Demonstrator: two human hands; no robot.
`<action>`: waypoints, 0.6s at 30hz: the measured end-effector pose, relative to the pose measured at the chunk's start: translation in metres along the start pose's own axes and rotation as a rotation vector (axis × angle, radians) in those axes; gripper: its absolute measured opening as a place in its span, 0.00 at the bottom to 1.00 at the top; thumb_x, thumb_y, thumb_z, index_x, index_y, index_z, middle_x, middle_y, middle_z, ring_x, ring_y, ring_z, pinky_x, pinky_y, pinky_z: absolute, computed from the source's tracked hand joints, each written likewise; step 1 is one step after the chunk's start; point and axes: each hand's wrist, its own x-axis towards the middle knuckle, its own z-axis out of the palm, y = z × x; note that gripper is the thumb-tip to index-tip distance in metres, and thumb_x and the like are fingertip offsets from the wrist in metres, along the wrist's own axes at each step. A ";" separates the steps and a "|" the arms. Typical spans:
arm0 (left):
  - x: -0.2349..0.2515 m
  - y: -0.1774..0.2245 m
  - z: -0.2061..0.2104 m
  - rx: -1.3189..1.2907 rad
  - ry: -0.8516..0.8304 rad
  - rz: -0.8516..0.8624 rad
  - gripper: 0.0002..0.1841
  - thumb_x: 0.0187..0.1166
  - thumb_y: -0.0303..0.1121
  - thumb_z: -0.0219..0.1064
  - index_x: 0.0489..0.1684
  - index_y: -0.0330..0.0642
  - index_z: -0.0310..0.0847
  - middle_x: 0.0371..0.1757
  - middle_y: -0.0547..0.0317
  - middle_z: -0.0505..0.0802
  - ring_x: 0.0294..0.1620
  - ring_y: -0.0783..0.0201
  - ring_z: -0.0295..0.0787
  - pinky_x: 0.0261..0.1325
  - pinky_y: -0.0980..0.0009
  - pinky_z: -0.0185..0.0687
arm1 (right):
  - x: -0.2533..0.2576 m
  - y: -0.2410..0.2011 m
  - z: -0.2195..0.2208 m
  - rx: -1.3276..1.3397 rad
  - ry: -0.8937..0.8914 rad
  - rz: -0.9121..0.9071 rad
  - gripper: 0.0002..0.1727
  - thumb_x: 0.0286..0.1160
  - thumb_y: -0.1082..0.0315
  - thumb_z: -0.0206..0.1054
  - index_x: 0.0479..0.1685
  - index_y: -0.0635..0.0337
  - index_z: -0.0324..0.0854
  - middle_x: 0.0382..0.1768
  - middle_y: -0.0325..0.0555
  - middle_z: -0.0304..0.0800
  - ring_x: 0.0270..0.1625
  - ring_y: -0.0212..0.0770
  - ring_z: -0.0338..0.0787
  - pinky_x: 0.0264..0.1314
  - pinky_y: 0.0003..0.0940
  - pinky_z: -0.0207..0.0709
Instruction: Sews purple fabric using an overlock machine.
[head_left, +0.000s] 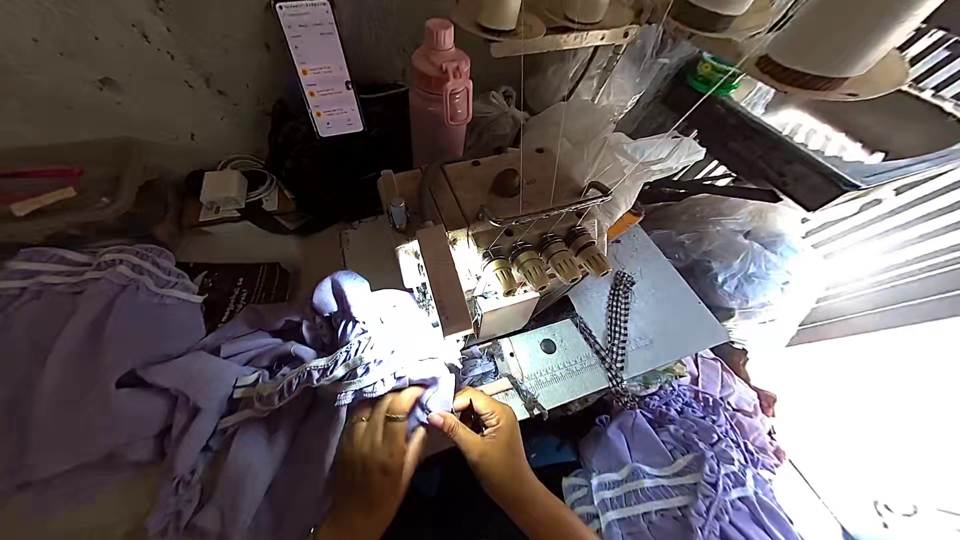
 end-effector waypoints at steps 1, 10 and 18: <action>-0.001 -0.005 0.007 0.022 0.018 -0.027 0.13 0.73 0.39 0.65 0.45 0.42 0.88 0.40 0.52 0.97 0.42 0.51 0.94 0.47 0.59 0.85 | 0.000 -0.001 -0.002 -0.009 -0.007 -0.009 0.11 0.69 0.64 0.77 0.27 0.62 0.85 0.27 0.34 0.86 0.28 0.15 0.77 0.31 0.10 0.70; 0.001 -0.043 -0.036 -0.833 -0.201 -0.375 0.06 0.80 0.43 0.70 0.41 0.56 0.90 0.41 0.83 0.95 0.44 0.88 0.89 0.52 0.87 0.85 | 0.005 -0.002 -0.008 0.118 -0.036 0.140 0.07 0.71 0.66 0.75 0.34 0.60 0.86 0.27 0.28 0.85 0.24 0.13 0.77 0.28 0.11 0.72; 0.050 -0.004 -0.078 -0.241 -0.178 -0.260 0.31 0.74 0.61 0.68 0.52 0.37 0.87 0.38 0.54 0.96 0.37 0.71 0.91 0.41 0.71 0.84 | 0.017 -0.055 -0.001 0.434 -0.082 0.268 0.36 0.66 0.79 0.70 0.79 0.67 0.62 0.20 0.27 0.78 0.18 0.18 0.74 0.19 0.14 0.68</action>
